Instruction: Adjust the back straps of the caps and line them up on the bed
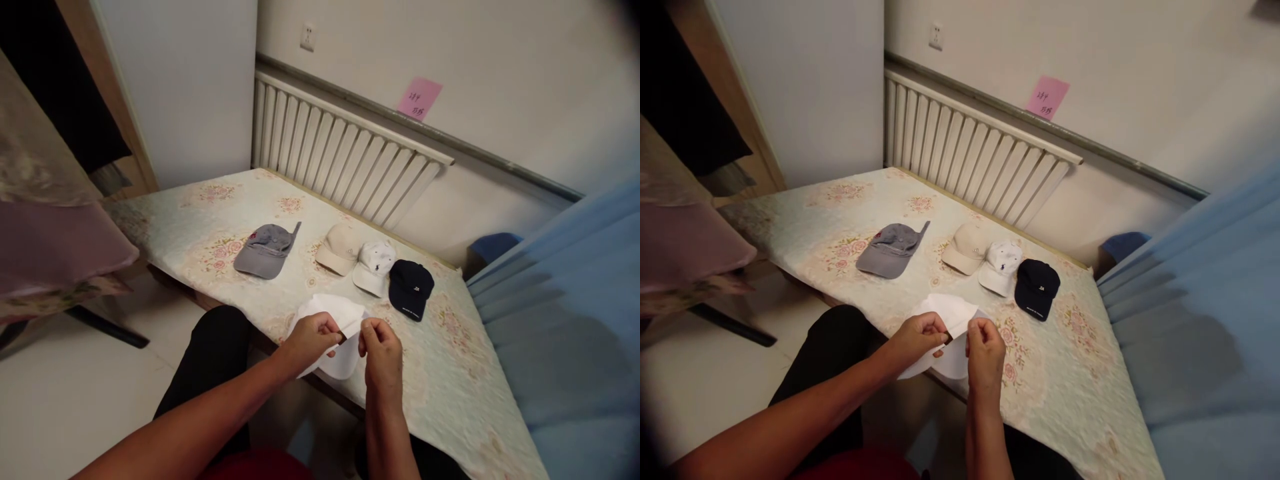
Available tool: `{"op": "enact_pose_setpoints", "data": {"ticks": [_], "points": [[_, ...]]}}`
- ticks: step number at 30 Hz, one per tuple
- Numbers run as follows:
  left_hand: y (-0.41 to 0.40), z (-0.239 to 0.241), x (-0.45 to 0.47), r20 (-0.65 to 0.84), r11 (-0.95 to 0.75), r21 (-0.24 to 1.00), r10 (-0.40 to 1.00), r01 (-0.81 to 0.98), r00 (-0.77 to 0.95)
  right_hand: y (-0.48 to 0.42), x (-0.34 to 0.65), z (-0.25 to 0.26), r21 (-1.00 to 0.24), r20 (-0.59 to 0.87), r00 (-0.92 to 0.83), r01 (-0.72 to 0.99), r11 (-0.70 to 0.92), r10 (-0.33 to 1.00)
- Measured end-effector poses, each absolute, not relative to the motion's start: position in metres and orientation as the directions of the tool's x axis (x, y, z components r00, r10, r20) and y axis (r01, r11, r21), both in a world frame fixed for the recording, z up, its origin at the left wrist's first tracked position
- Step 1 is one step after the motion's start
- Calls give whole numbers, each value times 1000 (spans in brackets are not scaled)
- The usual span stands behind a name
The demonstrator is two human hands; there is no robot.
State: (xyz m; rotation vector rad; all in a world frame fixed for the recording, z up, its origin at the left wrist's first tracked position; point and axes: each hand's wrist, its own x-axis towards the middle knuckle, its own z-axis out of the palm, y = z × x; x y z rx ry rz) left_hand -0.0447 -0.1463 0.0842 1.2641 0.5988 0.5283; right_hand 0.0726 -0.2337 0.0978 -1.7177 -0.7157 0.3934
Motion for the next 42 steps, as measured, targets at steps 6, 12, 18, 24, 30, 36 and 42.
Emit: {"op": "enact_pose_setpoints", "data": {"ticks": [6,12,18,24,30,36,42], "points": [[-146,95,-46,-134,185,983,665,12,735,-230,75,99,-971,161,824,230,-61,544],[-141,90,-43,-146,186,982,675,24,724,-228,63,78,-983,-12,827,-112,142,563],[-140,83,-42,-136,199,980,677,-1,724,-230,51,66,-963,-78,730,-231,137,679],[-138,82,-42,-135,176,984,679,18,722,-223,51,71,-908,-136,637,-387,162,759],[-142,100,-49,-60,-60,989,664,133,746,-215,56,69,-871,-166,587,-465,162,792],[-155,105,-76,388,-577,797,715,177,582,-214,65,75,-868,-158,689,-439,234,707],[-173,60,-82,541,-730,603,670,322,507,-213,71,88,-844,-143,754,-431,319,641]]}}
